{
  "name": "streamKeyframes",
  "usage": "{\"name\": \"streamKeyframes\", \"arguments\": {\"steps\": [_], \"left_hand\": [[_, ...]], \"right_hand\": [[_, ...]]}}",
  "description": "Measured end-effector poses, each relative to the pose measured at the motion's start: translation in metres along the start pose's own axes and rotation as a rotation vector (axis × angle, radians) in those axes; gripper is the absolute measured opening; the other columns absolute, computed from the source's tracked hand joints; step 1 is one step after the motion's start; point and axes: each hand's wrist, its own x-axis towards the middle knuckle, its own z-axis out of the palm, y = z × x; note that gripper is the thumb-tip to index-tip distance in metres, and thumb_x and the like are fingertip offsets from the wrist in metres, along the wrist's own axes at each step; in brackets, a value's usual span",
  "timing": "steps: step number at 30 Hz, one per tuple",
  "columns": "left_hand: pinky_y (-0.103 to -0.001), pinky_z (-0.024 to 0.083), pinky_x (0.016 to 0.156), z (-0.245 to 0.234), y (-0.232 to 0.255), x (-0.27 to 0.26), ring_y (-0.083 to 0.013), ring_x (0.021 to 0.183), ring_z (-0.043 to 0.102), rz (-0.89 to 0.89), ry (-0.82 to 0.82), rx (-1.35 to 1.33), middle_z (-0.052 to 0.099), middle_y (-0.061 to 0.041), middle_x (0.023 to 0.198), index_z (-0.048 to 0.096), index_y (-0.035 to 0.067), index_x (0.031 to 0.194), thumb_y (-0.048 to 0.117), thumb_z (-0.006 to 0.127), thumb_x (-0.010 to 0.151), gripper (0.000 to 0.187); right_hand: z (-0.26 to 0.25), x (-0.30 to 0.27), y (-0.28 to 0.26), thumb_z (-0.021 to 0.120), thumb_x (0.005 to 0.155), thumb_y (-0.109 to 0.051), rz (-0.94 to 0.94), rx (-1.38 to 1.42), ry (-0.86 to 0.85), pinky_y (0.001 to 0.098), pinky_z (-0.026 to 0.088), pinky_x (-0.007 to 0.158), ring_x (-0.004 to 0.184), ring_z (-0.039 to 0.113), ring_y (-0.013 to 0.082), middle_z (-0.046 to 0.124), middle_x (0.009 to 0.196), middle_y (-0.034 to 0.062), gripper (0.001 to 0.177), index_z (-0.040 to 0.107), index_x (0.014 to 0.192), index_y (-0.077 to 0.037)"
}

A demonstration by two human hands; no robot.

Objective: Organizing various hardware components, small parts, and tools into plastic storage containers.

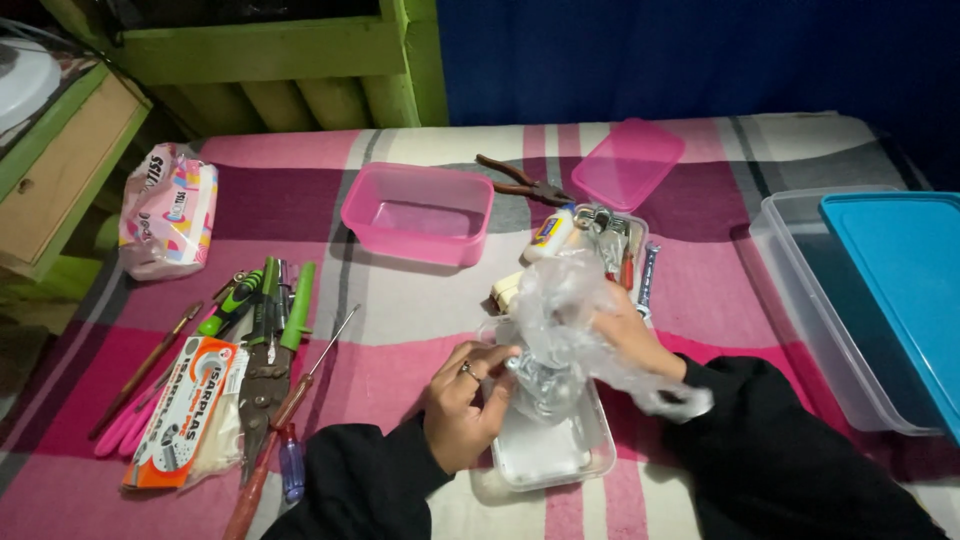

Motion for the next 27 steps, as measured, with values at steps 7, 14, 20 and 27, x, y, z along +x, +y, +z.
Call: {"name": "streamKeyframes", "arguments": {"steps": [7,14,20,27], "left_hand": [[-0.039,0.059,0.086,0.01,-0.029,-0.013,-0.0303,0.089,0.072,-0.028,-0.067,0.079,0.072,-0.012,0.087,0.069,0.0,0.094,0.003,0.078,0.081,0.016],[-0.047,0.048,0.101,0.002,-0.014,0.0,-0.0377,0.101,0.068,0.019,-0.262,0.098,0.074,-0.014,0.096,0.068,0.001,0.086,0.009,0.077,0.077,0.015],[-0.043,0.046,0.111,-0.001,-0.014,-0.002,-0.0265,0.09,0.071,-0.102,-0.366,0.039,0.073,-0.007,0.085,0.071,0.006,0.088,0.014,0.075,0.085,0.009],[-0.044,0.04,0.106,-0.004,-0.013,0.001,-0.0254,0.089,0.063,-0.046,-0.437,0.057,0.063,-0.004,0.07,0.081,0.015,0.085,0.016,0.077,0.076,0.009]], "right_hand": [[0.01,0.002,-0.016,0.062,0.081,-0.003,-0.081,-0.682,-0.078,0.0365,0.053,0.082,0.098,0.064,0.0178,0.063,0.109,0.0093,0.045,0.063,0.125,-0.002],[0.016,-0.005,-0.067,0.064,0.094,-0.042,0.149,-1.179,-0.235,0.0411,0.042,0.107,0.127,0.05,0.0293,0.056,0.133,0.0152,0.054,0.053,0.137,-0.011],[0.011,-0.015,-0.127,0.081,0.061,-0.062,0.25,-1.068,-0.641,0.0487,0.025,0.115,0.15,0.024,0.0388,0.028,0.161,0.0218,0.134,0.011,0.165,-0.013],[0.03,-0.011,-0.099,0.096,0.043,-0.067,0.171,-1.566,-0.575,0.0559,0.02,0.113,0.15,0.017,0.0439,0.022,0.164,0.0194,0.15,0.019,0.162,-0.018]]}}
